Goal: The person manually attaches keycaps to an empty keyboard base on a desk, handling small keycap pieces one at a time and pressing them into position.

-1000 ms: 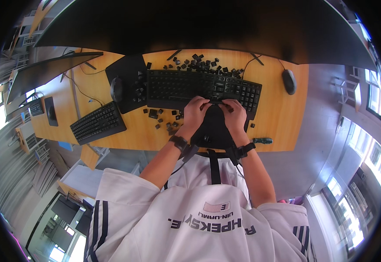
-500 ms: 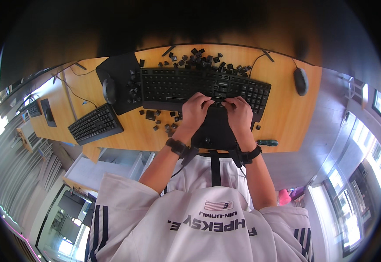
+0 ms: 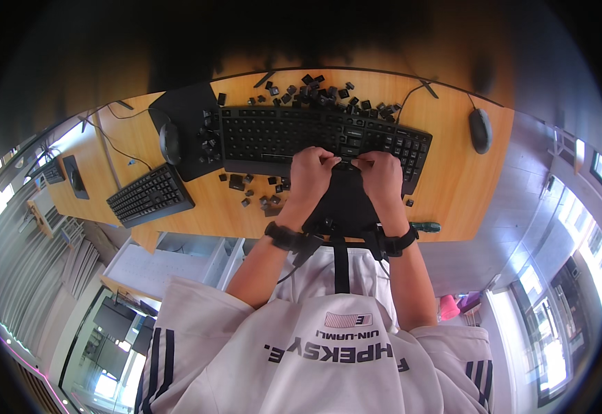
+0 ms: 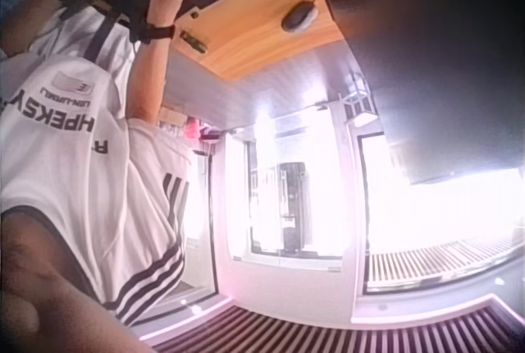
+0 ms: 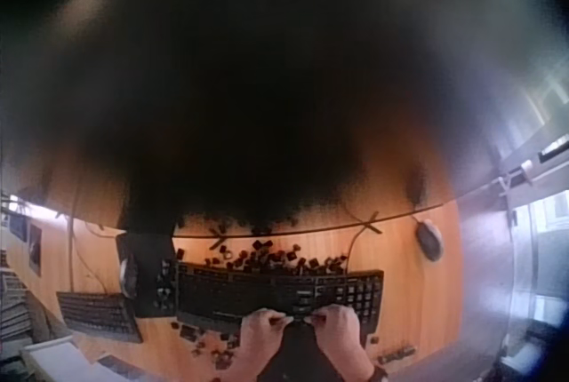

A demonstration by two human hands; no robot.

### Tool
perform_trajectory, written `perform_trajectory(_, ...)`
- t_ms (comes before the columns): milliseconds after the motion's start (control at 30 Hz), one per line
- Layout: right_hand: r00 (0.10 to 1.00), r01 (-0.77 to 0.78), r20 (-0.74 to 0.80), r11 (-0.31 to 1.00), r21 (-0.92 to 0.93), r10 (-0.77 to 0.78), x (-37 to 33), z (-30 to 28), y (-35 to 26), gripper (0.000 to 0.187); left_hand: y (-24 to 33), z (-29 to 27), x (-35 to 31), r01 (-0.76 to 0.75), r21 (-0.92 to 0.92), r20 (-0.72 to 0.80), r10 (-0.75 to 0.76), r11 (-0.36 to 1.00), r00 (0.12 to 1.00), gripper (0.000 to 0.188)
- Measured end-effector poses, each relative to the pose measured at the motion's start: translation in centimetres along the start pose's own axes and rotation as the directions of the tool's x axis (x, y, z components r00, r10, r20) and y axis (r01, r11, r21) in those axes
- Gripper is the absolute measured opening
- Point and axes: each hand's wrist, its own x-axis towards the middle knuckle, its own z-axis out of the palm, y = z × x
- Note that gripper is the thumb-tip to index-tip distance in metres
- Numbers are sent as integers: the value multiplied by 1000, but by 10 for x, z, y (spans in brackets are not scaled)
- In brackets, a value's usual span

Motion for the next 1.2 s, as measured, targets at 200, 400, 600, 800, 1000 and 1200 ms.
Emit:
perform_trajectory(200,1000,-20,-8,1000,12,20,5,3,3,14,-1,-1,7,155,5,24,-156,988,988,22)
perform_trajectory(400,994,3,-108,987,-163,-21,0,4,-4,17,2,2,3,103,74,-5,-103,992,995,21)
perform_trajectory(600,990,67,-112,978,-197,-91,1,7,0,20,-2,6,5,-21,161,-30,26,987,999,20)
perform_trajectory(800,991,127,-28,985,-116,-131,3,2,10,20,-8,1,6,4,117,46,-9,993,999,24)
perform_trajectory(1000,987,92,-128,995,-43,-97,-17,-19,9,17,-10,-6,5,-73,-27,122,76,997,990,24)
perform_trajectory(1200,986,98,-136,995,-11,-98,-40,-20,16,15,-5,3,-1,-339,172,87,328,925,940,28)
